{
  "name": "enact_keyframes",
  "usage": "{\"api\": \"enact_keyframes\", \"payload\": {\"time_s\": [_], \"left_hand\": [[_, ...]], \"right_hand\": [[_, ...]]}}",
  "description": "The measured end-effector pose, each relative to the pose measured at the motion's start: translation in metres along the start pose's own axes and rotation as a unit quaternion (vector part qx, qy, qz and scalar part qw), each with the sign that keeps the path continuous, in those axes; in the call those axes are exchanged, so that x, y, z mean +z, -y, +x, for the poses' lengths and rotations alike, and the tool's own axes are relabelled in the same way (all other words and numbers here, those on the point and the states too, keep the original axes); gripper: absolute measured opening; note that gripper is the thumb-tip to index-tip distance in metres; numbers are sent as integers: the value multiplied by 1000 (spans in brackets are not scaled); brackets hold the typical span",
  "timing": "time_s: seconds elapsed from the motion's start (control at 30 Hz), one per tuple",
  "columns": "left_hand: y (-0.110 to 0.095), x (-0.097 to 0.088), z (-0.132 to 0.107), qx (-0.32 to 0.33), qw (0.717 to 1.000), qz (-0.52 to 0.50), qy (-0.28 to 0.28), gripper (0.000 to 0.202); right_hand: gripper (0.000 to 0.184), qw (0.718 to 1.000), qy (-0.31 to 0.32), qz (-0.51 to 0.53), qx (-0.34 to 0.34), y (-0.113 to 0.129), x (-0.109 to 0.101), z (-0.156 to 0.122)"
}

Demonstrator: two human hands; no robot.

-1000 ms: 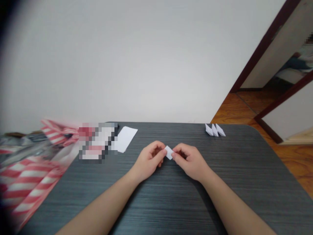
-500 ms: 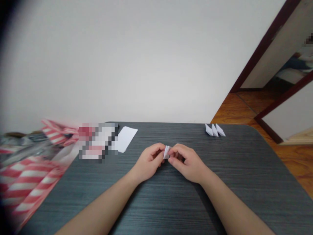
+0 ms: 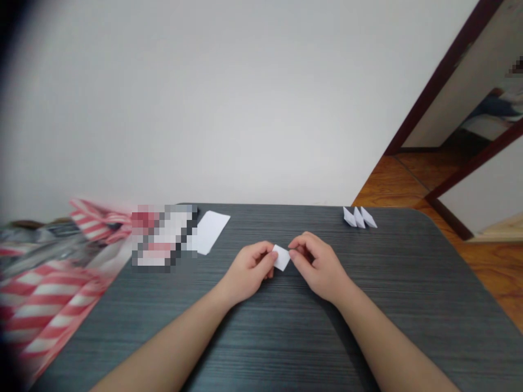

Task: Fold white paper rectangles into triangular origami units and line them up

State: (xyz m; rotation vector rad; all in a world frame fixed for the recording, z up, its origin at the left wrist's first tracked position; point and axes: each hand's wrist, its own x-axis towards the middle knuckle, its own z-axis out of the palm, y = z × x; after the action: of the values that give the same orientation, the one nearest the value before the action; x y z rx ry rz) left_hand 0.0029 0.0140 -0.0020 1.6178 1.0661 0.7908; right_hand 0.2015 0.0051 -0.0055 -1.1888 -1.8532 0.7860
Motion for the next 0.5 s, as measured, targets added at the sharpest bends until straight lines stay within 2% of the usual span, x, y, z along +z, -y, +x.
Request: {"api": "enact_keyframes", "payload": {"time_s": [0.07,0.2,0.37,0.5], "left_hand": [[-1,-1,0,4,1000,15,4,27],[-4,-1,0,17,999,40,5,26],[-5,-1,1,13,999,31,12,29],[-3,0,1,-12,1000,1,3,32]], "right_hand": [[10,999,14,43,30,-4,2,-1],[17,991,73,97,50,-9,7,-4],[10,992,76,82,58,-9,6,-5],[8,994,93,47,25,-3,2,-3]]}}
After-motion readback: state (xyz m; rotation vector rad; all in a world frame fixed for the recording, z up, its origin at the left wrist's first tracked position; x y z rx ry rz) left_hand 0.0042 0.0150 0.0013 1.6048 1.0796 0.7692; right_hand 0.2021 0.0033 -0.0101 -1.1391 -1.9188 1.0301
